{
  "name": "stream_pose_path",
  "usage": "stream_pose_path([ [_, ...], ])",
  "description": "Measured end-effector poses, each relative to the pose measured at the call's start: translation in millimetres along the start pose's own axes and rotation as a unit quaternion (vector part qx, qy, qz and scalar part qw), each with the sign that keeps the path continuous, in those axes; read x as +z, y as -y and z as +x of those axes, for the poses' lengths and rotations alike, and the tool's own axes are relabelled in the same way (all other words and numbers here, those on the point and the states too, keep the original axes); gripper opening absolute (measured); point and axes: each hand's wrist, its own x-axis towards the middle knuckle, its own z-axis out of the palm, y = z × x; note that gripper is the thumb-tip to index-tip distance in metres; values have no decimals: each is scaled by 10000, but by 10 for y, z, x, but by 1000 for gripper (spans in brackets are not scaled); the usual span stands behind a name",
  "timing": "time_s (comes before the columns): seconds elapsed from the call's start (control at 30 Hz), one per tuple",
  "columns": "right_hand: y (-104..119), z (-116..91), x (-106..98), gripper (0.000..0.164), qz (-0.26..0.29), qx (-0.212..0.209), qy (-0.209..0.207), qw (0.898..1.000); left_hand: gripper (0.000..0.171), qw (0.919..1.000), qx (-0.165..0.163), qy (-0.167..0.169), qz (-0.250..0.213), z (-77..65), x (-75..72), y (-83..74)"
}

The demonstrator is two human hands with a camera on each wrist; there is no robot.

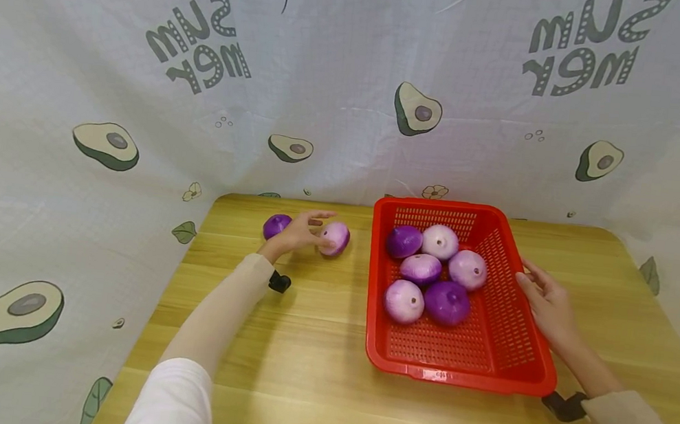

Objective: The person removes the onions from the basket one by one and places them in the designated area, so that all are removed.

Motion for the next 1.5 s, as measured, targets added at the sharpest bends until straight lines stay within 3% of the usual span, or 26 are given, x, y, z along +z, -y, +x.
stream_pose_path([
  [0.33,12,3,-42,56,-88,123,-37,9999,71,9981,538,203,-238,-42,-133,-181],
  [0.8,8,9,-69,56,10,181,-36,9998,67,9935,1091,307,-105,-51,-107,-679],
  [1.2,48,-2,-59,56,-163,78,46,9998,66,9886,1273,771,-212,-69,126,-1118],
  [1.5,43,2,-19,56,-124,106,12,9999,67,9809,1559,1058,-483,18,344,-1326],
])
